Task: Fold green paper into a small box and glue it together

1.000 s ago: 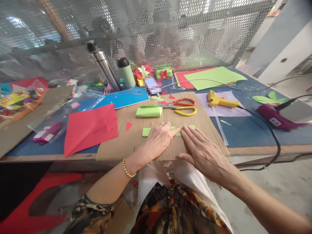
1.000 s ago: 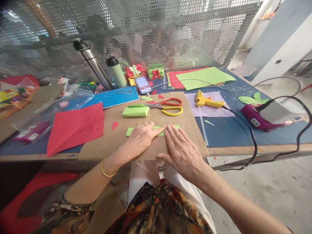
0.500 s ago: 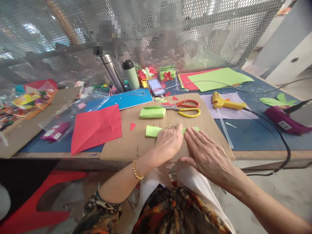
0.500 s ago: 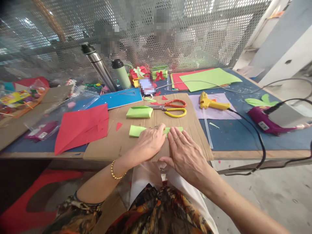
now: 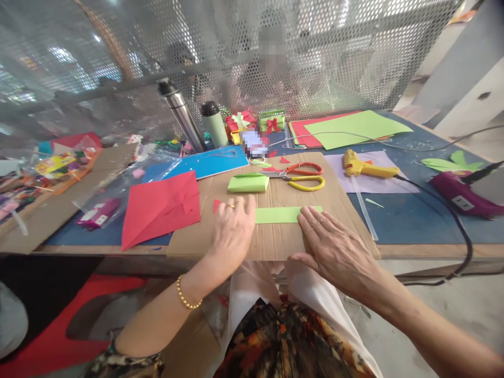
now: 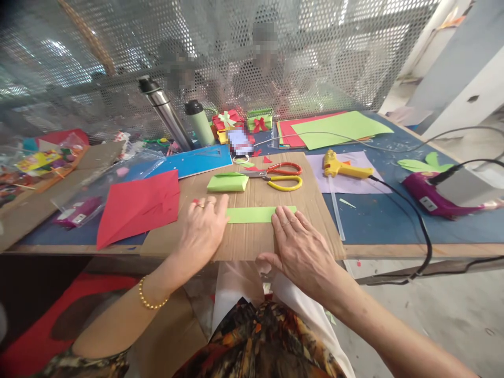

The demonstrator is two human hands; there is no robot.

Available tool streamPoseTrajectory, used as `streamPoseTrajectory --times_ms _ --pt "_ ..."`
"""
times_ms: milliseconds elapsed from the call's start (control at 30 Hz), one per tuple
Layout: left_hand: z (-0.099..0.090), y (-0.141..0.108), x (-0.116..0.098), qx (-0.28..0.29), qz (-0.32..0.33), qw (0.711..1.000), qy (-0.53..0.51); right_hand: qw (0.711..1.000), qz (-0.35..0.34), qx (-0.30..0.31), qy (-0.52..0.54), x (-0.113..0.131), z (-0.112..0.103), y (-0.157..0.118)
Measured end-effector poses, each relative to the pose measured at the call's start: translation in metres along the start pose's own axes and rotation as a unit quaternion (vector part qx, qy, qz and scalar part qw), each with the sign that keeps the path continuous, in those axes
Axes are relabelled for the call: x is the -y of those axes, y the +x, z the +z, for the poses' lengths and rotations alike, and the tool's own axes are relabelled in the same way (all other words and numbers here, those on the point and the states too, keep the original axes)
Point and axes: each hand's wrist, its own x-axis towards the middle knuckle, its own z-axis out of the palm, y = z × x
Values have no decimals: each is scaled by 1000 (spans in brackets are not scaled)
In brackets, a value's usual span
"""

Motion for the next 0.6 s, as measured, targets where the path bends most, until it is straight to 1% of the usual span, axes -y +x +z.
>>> streamPoseTrajectory --times_ms 33,67,100,133,167,200,267,367,433,500,533,600 --pt "0 -1 -9 -40 42 998 -21 1000 -3 3 3 -1 -1 1" --pt "0 -2 -18 -55 115 990 -63 1000 -6 8 10 -1 -2 1" --pt "3 -2 -26 -47 196 973 -109 1000 -8 11 21 -2 -2 2" --pt "6 -2 -32 -31 247 957 -150 999 -10 13 32 -2 -2 2" --pt "10 -3 -36 -7 266 947 -177 999 -10 15 41 -3 -2 1" --pt "14 -4 -37 12 274 942 -196 999 -9 14 47 -3 -1 0" --pt "22 -9 -35 28 262 942 -208 999 -5 11 51 -4 1 -3" --pt "28 -19 -25 14 226 953 -200 998 -17 5 53 -9 0 -9" --pt "30 -24 -21 -5 219 958 -187 998 -33 -2 55 -17 -8 -7" --pt "32 -27 -21 -22 226 958 -173 997 -41 -9 57 -29 -22 6" --pt "33 -27 -21 -29 230 958 -168 997 -49 -1 62 -36 -30 19" --pt "37 -27 -23 -37 231 958 -164 997 -53 -19 59 -48 -42 56"
